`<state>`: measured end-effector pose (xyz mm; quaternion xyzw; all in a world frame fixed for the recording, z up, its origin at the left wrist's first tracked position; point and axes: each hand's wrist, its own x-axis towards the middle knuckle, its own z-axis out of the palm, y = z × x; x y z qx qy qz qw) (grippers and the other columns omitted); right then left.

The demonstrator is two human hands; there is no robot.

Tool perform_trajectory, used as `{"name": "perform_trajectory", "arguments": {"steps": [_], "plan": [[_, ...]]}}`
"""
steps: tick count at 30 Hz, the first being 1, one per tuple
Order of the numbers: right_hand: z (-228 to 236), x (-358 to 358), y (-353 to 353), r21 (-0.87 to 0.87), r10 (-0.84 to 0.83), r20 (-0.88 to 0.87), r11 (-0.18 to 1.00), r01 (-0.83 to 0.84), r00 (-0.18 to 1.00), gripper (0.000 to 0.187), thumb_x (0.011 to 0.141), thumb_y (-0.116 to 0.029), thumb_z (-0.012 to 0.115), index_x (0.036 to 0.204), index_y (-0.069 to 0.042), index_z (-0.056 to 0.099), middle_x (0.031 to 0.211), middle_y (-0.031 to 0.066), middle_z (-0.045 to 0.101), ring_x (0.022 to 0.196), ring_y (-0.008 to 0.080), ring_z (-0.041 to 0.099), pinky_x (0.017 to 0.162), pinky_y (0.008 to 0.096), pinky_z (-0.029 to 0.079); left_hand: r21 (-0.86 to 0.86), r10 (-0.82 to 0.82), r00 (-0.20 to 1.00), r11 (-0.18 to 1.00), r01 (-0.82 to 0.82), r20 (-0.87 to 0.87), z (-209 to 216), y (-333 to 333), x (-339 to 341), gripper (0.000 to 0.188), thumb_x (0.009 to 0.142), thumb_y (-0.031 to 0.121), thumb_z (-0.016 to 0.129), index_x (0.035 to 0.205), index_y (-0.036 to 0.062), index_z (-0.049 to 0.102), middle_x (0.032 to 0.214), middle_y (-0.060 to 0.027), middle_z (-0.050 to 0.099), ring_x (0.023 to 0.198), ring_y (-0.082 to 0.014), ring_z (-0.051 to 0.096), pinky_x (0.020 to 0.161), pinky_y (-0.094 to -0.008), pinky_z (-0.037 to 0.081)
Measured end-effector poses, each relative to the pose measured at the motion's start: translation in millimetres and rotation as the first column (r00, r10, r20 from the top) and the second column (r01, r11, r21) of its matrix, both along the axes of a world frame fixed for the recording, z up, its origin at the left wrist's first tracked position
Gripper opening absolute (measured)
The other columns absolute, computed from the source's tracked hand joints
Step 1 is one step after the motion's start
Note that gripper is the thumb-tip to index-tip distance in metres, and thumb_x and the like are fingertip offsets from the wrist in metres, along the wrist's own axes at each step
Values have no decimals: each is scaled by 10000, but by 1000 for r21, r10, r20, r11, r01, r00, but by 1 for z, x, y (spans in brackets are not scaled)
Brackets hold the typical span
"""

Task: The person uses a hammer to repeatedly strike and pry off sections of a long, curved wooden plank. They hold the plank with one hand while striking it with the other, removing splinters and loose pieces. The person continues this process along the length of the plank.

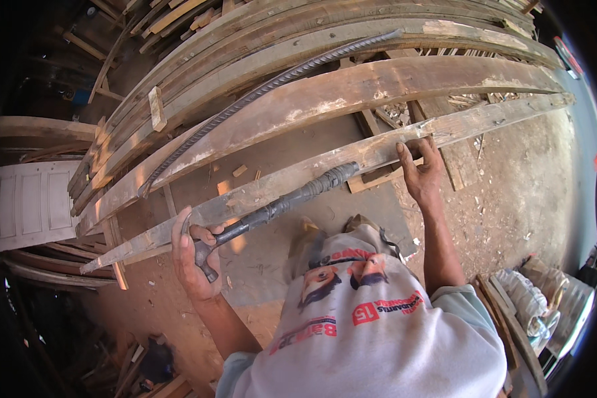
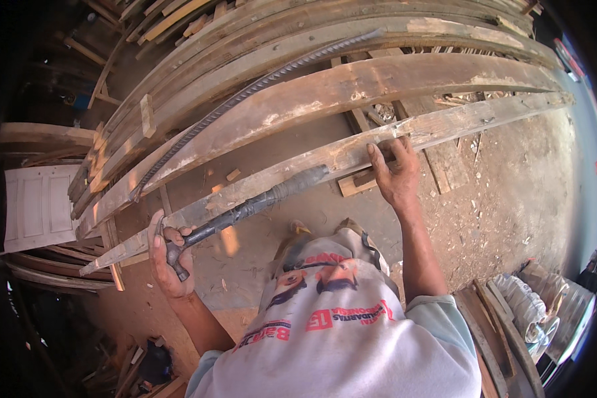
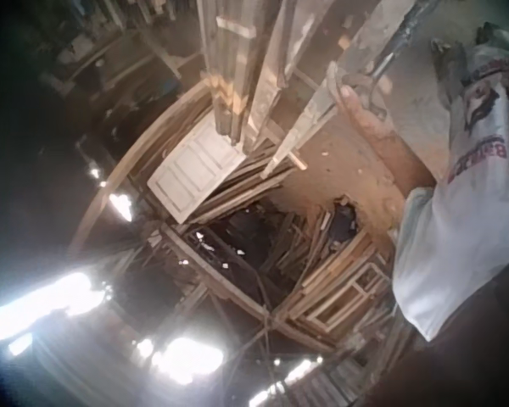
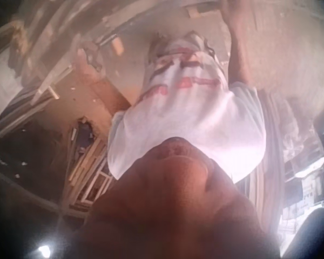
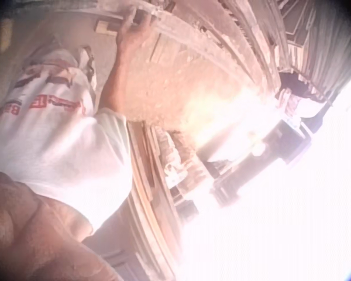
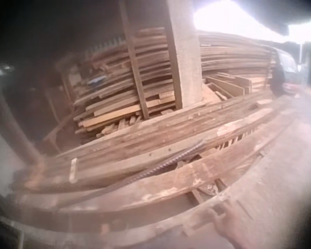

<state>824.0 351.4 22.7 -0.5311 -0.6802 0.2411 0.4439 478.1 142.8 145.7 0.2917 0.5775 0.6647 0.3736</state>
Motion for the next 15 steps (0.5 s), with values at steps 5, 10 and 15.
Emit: {"name": "perform_trajectory", "arguments": {"steps": [5, 10, 15], "plan": [[7, 7, 1, -10, 38, -29, 999, -38, 999, 220, 944, -172, 728, 890, 26, 648, 809, 118, 590, 709, 212, 585, 664, 343, 480, -4, 46, 994, 999, -46, 95, -31, -3, -13, 630, 1027, 315, 518, 1500, -64, 346, 875, -49, 514, 989, -217, 589, 1056, -435, 458], [-12, 28, -3, 18, -47, -153, 999, 50, 987, 213, 959, -168, 711, 891, 23, 648, 792, 119, 601, 725, 209, 585, 691, 330, 481, 21, -19, 993, 1000, 21, -119, 36, 11, 33, 604, 1016, 305, 458, 1469, -86, 372, 847, -61, 491, 937, -224, 589, 1045, -479, 479], [-25, 48, -12, -99, -65, -177, 994, 48, 982, 260, 989, -218, 679, 901, 25, 650, 801, 99, 613, 742, 168, 578, 700, 316, 484, 44, -13, 963, 999, 26, -268, 68, 18, 68, 652, 982, 326, 457, 1453, -120, 386, 802, -82, 490, 863, -227, 578, 1025, -499, 490]]}}
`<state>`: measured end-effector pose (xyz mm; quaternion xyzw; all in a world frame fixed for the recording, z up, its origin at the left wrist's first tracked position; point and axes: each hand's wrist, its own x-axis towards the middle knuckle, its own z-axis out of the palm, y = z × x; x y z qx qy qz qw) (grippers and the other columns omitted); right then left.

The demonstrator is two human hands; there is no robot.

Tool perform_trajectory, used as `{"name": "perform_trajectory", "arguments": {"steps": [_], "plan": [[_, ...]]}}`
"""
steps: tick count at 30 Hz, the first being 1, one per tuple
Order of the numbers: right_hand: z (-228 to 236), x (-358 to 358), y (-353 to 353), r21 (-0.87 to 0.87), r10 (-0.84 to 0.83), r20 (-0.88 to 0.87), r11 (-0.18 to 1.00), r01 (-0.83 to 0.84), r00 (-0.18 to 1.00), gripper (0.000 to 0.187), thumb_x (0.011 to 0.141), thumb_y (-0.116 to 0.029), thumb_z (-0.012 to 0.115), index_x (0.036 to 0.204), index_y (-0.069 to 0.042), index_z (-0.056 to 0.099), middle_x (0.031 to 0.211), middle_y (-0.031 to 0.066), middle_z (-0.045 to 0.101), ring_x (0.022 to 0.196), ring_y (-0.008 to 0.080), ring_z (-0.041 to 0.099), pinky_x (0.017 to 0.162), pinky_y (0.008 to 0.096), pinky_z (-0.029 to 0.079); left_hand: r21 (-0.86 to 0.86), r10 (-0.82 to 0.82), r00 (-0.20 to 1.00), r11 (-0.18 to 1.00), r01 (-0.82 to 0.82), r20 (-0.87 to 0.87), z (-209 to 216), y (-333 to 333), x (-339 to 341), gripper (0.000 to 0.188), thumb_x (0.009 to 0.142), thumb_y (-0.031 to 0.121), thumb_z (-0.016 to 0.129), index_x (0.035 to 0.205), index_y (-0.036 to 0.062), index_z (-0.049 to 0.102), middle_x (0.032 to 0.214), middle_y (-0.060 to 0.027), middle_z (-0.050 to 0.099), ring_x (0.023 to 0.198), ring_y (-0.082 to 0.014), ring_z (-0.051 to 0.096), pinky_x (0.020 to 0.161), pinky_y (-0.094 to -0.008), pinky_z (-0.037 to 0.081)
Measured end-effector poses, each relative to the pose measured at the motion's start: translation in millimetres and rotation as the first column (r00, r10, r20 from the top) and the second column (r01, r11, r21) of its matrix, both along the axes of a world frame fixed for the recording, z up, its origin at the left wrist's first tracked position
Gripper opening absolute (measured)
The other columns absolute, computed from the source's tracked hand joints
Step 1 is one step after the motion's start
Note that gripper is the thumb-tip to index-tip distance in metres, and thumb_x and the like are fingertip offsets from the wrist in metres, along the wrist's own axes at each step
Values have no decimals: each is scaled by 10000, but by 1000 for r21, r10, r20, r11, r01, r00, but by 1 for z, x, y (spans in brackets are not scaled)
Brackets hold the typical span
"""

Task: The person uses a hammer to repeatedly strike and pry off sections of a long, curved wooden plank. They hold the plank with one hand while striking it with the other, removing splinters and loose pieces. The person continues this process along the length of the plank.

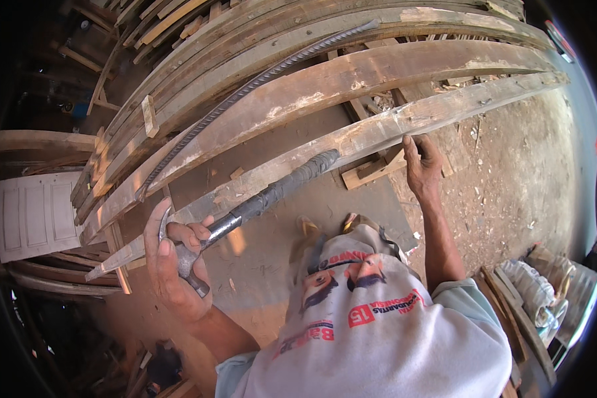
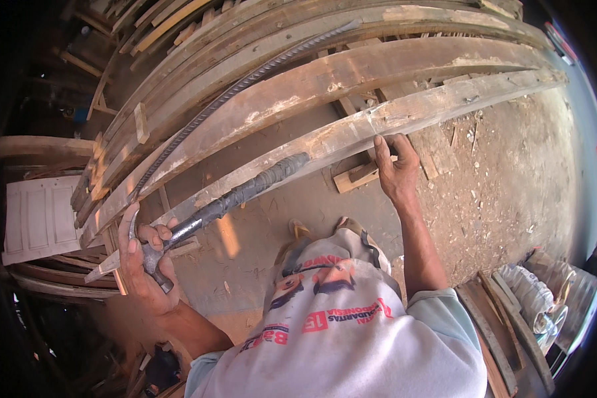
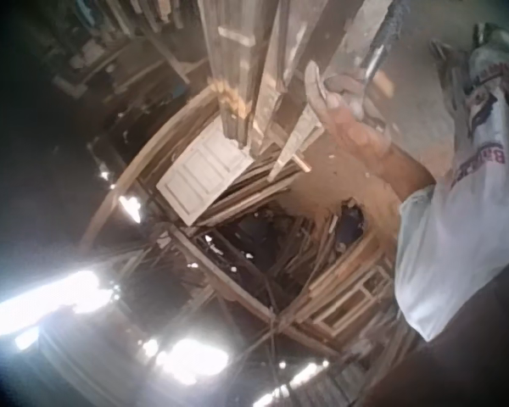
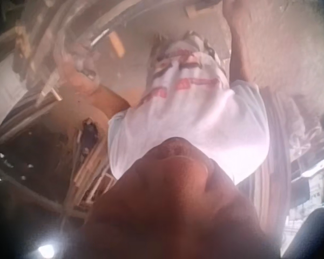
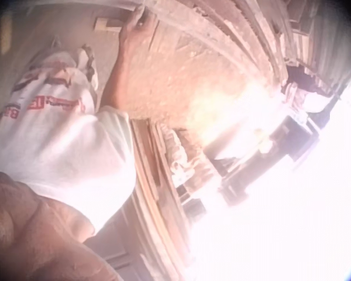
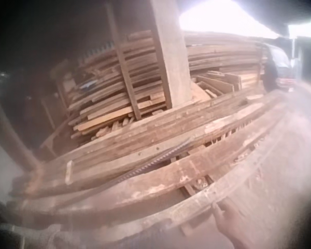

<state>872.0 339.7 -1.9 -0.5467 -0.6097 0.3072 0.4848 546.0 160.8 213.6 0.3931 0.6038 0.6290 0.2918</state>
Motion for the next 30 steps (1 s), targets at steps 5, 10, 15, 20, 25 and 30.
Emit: {"name": "perform_trajectory", "arguments": {"steps": [5, 10, 15, 20, 25, 30], "plan": [[-1, 1, -11, -76, 48, -2, 996, -48, 999, 272, 999, -236, 668, 914, 21, 658, 801, 84, 624, 754, 148, 581, 705, 304, 479, 104, -164, 986, 982, 159, 40, 31, 23, 27, 692, 973, 275, 474, 1510, -124, 298, 838, -44, 437, 872, -182, 490, 1066, -465, 416], [11, -6, -17, -47, 62, -14, 997, -62, 998, 238, 996, -201, 669, 902, 16, 644, 786, 73, 606, 727, 140, 551, 677, 302, 466, 205, -433, 893, 892, 404, 121, 50, 46, 43, 679, 976, 231, 492, 1509, -128, 273, 914, -60, 446, 949, -192, 480, 1117, -468, 333], [6, -13, -22, -13, 42, 17, 999, -41, 999, 250, 984, -192, 679, 872, 24, 621, 741, 80, 558, 684, 152, 518, 635, 318, 441, 292, -472, 840, 870, 397, 267, 52, 64, 26, 591, 982, 194, 466, 1468, -108, 319, 979, -76, 450, 1007, -214, 465, 1127, -470, 279], [10, -30, -31, -51, 16, 10, 999, -15, 1000, 267, 981, -212, 682, 868, 24, 630, 748, 97, 567, 689, 174, 551, 643, 330, 459, 318, -535, 823, 827, 463, 193, 53, 85, 44, 565, 965, 214, 474, 1428, -91, 371, 1006, -101, 476, 1020, -220, 471, 1104, -470, 295], [10, -59, -28, -35, 88, 57, 996, -87, 994, 221, 959, -190, 689, 885, 14, 651, 789, 142, 599, 706, 262, 609, 638, 369, 485, 239, -515, 852, 842, 484, 90, 67, 102, 72, 598, 925, 247, 508, 1396, -105, 404, 1057, -127, 515, 1042, -226, 507, 1050, -415, 367], [17, -86, -26, -12, 223, 93, 975, -223, 970, 188, 947, -164, 683, 907, 16, 643, 825, 161, 596, 711, 311, 609, 629, 388, 483, 153, -503, 864, 852, 501, -33, 72, 114, 81, 612, 903, 262, 534, 1381, -106, 427, 1097, -146, 518, 1052, -231, 520, 1017, -385, 412]]}}
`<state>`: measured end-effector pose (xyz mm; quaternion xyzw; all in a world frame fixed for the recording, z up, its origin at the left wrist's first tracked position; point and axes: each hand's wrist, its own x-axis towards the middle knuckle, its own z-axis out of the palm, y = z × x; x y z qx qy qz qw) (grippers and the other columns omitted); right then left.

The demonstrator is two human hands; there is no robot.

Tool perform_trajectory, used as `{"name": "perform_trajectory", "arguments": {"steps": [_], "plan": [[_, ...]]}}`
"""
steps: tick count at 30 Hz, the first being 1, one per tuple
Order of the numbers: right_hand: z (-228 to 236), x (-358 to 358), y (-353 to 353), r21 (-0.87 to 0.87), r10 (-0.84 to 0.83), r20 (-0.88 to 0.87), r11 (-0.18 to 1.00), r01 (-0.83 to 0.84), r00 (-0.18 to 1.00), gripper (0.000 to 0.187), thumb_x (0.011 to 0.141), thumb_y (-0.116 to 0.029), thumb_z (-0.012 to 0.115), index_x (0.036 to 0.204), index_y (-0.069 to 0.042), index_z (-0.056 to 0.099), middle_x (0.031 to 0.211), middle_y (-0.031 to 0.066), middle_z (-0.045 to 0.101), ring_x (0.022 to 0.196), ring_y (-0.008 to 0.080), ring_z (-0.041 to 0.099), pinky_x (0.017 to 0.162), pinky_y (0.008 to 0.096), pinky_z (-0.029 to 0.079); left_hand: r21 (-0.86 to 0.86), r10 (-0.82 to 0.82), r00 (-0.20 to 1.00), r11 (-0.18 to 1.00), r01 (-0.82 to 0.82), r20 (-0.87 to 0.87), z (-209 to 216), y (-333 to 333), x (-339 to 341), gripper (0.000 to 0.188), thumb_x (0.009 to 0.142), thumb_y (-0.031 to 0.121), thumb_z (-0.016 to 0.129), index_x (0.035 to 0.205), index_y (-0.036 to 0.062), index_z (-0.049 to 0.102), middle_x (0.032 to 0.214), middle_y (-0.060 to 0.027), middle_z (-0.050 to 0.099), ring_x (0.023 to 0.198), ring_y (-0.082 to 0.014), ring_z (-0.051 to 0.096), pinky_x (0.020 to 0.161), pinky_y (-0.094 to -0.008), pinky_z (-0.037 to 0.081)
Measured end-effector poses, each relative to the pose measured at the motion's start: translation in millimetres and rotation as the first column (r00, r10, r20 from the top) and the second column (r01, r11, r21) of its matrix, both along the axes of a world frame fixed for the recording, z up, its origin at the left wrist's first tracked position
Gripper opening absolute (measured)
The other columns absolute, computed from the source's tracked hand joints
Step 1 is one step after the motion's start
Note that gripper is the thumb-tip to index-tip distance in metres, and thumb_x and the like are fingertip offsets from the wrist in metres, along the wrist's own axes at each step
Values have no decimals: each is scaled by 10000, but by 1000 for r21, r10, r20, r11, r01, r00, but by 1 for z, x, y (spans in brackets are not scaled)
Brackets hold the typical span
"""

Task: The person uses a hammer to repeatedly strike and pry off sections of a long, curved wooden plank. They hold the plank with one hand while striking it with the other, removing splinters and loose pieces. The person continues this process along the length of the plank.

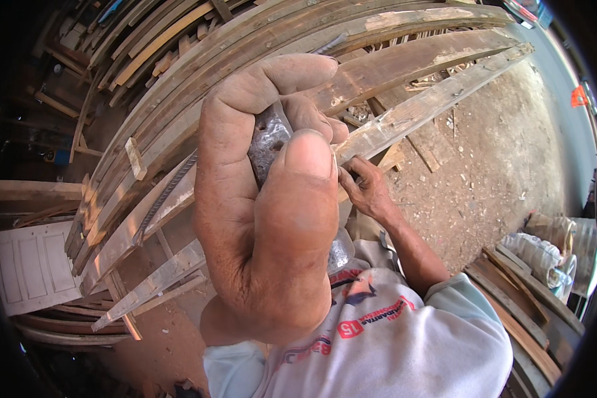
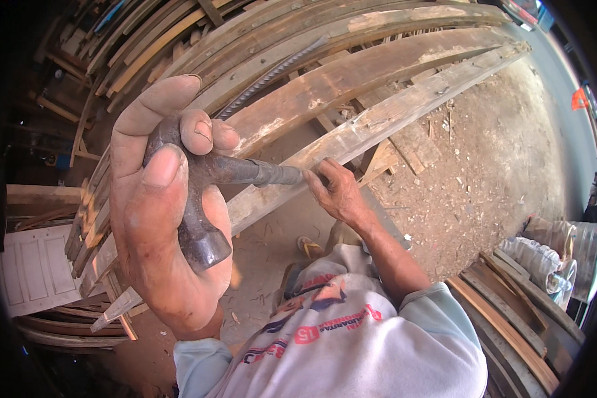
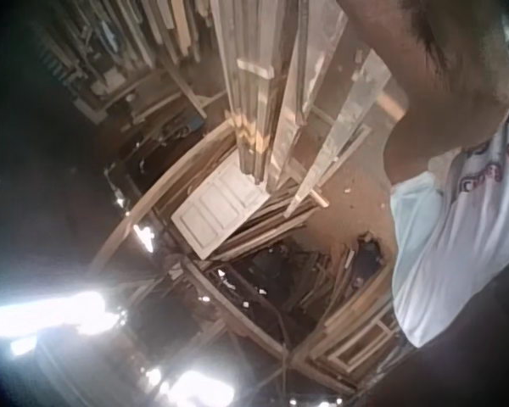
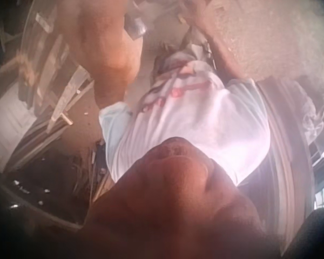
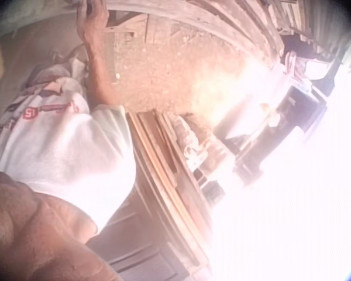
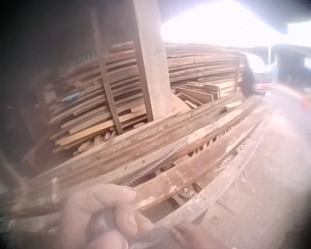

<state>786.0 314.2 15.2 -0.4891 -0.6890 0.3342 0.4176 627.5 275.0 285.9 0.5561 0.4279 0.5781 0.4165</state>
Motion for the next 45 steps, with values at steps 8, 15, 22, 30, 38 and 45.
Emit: {"name": "perform_trajectory", "arguments": {"steps": [8, 15, 22, 30, 38, 45], "plan": [[26, 53, 31, 123, 132, -67, 985, -123, 989, 129, 936, -108, 692, 889, 2, 644, 825, 141, 614, 712, 288, 620, 633, 366, 494, -121, 191, 957, 978, -168, 216, 23, -70, -57, 310, 880, 142, 645, 1122, 90, 458, 880, -39, 502, 882, -167, 556, 1054, -467, 410], [25, 160, 110, -21, -154, -114, 988, 152, 982, 274, 996, -226, 673, 859, 8, 632, 706, 69, 585, 666, 138, 534, 612, 311, 450, 174, 52, 850, 970, -167, 524, -20, -89, -28, 502, 885, 46, 564, 1329, 26, 330, 976, -64, 366, 948, -168, 439, 1122, -511, 206], [33, 202, 150, 73, -156, -36, 985, 159, 987, 301, 993, -276, 673, 881, 2, 641, 709, 69, 577, 651, 143, 504, 607, 328, 442, -100, 295, 811, 953, -285, 506, -130, -35, -15, 688, 946, 198, 561, 1535, -38, 297, 1040, -92, 511, 1048, -245, 540, 1164, -540, 319], [22, 218, 157, 9, -156, -58, 988, 157, 986, 251, 980, -235, 678, 893, -3, 647, 728, 101, 578, 656, 180, 545, 622, 337, 463, -495, 521, 853, 739, -457, -9, -134, -25, -47, 621, 997, 290, 632, 1460, -69, 424, 1074, -110, 658, 1023, -235, 687, 839, -295, 606], [14, 198, 162, 255, -219, 43, 946, 201, 975, 168, 921, -188, 726, 869, -39, 669, 755, 123, 622, 643, 286, 627, 578, 371, 490, -461, 412, 858, 724, -513, -307, -161, 26, -67, 497, 1028, 346, 599, 1410, 31, 550, 900, -8, 649, 810, -78, 642, 631, -173, 495], [10, 189, 158, 286, -284, 77, 925, 252, 956, 168, 901, -196, 756, 856, -56, 674, 748, 99, 626, 607, 240, 623, 556, 348, 485, -330, 367, 799, 768, -549, -476, -152, 43, -72, 505, 1027, 383, 582, 1383, 25, 575, 882, -30, 654, 801, -113, 637, 694, -249, 498]]}}
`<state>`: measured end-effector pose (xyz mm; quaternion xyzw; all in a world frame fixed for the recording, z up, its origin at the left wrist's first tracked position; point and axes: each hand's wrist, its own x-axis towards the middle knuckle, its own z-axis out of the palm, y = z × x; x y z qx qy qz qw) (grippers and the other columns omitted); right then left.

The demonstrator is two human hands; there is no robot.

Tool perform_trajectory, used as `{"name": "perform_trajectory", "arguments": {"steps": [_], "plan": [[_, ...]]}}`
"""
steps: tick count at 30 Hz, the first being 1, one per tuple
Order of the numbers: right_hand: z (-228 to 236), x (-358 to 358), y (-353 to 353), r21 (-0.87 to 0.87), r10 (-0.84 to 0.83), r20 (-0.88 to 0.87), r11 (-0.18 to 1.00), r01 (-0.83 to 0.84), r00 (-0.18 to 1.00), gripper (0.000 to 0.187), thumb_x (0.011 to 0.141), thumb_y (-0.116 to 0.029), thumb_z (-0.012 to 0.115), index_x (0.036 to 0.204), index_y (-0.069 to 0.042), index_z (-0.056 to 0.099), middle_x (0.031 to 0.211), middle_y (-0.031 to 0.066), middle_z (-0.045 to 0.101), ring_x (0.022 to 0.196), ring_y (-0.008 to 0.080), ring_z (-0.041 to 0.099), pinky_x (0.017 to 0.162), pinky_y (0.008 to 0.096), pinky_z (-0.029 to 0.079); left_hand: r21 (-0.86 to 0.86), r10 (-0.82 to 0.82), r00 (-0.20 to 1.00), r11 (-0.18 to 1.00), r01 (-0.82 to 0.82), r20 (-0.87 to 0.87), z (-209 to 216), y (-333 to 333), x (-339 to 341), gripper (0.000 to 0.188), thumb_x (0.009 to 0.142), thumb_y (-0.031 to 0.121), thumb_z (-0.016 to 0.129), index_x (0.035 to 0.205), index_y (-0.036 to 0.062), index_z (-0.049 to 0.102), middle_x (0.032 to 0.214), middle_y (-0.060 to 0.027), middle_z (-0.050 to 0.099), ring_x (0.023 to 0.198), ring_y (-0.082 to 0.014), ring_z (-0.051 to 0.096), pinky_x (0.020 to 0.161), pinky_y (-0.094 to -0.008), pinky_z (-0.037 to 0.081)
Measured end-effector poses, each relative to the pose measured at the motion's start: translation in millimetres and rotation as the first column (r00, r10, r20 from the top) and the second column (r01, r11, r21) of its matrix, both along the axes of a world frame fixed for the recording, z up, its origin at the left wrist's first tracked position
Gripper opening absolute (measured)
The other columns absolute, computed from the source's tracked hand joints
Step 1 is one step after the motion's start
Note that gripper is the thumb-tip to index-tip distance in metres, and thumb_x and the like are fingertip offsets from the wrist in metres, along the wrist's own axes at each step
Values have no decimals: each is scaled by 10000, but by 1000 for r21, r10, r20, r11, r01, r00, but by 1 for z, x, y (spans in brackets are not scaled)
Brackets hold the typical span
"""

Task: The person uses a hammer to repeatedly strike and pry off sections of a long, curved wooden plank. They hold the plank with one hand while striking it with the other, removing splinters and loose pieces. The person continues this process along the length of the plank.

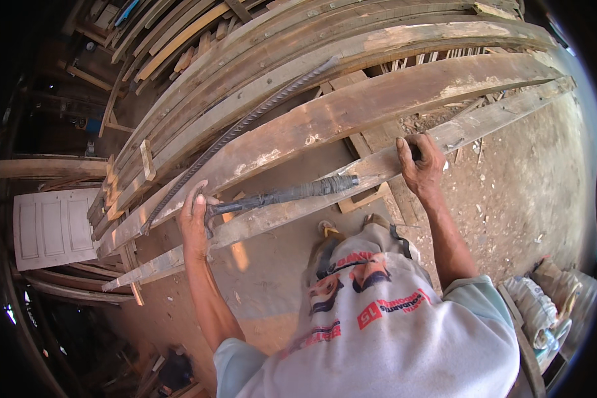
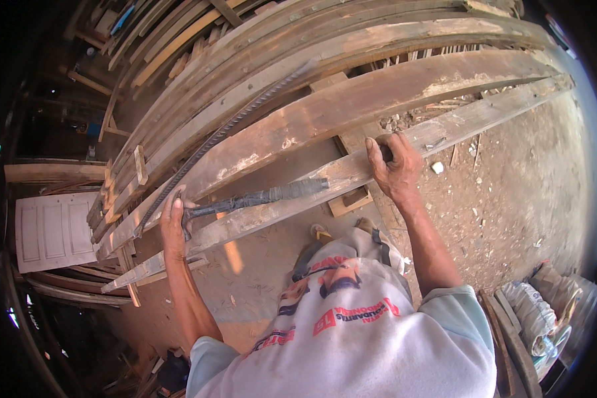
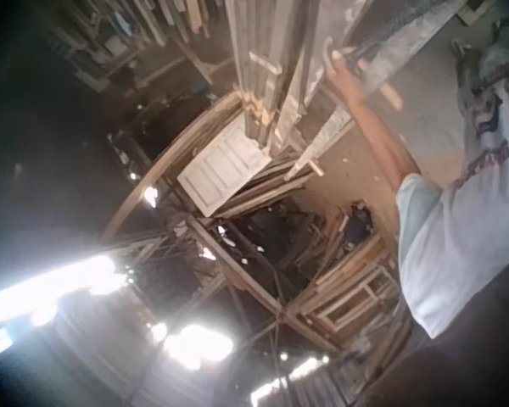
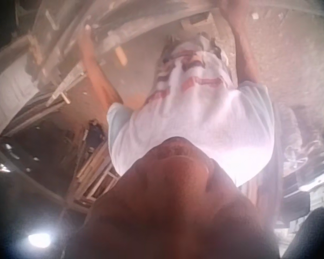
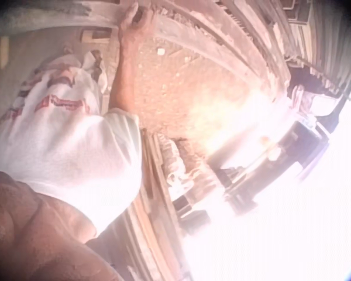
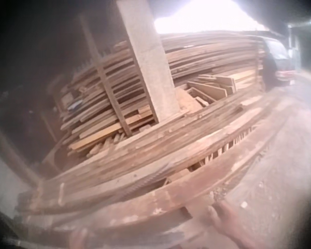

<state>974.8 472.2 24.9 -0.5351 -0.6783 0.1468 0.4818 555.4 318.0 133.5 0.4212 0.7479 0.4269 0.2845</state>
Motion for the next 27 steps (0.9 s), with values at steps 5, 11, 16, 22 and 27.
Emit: {"name": "perform_trajectory", "arguments": {"steps": [5, 11, 16, 22, 27], "plan": [[-4, -3, -1, 31, -57, 25, 998, 56, 998, 174, 902, -186, 756, 866, -44, 663, 748, 106, 619, 607, 236, 616, 561, 339, 479, 327, -275, 949, 892, 312, -155, 71, -27, 61, 504, 1048, 346, 543, 1371, -41, 552, 848, -68, 651, 858, -182, 654, 865, -366, 537], [-7, -10, -2, 35, -111, 31, 993, 110, 993, 164, 904, -173, 748, 880, -35, 663, 753, 115, 615, 617, 244, 613, 567, 352, 472, 186, -217, 976, 960, 207, 30, 27, 12, 4, 476, 1055, 343, 531, 1351, -27, 574, 866, -64, 635, 891, -187, 640, 905, -367, 520], [-7, -16, 1, 37, -132, 64, 991, 129, 989, 180, 938, -190, 725, 877, -36, 655, 742, 101, 599, 603, 214, 570, 577, 335, 460, 33, -211, 977, 977, 210, 38, -26, 61, -38, 422, 1050, 359, 544, 1316, 44, 634, 864, -30, 608, 888, -134, 582, 885, -301, 467], [-8, -22, 3, 115, -167, 81, 981, 158, 983, 148, 890, -174, 750, 845, -59, 668, 721, 103, 604, 611, 265, 622, 559, 372, 476, -35, -275, 958, 961, 274, -74, -29, 93, -41, 362, 1052, 318, 543, 1284, 60, 643, 857, -25, 621, 878, -127, 571, 890, -304, 462], [-11, -20, 1, 134, -196, 139, 975, 178, 971, 147, 888, -176, 752, 840, -65, 667, 707, 93, 595, 592, 257, 609, 550, 362, 465, 106, -280, 955, 951, 290, -94, 66, 19, 26, 414, 1048, 272, 523, 1332, -28, 557, 854, -70, 652, 857, -156, 625, 866, -326, 491]]}}
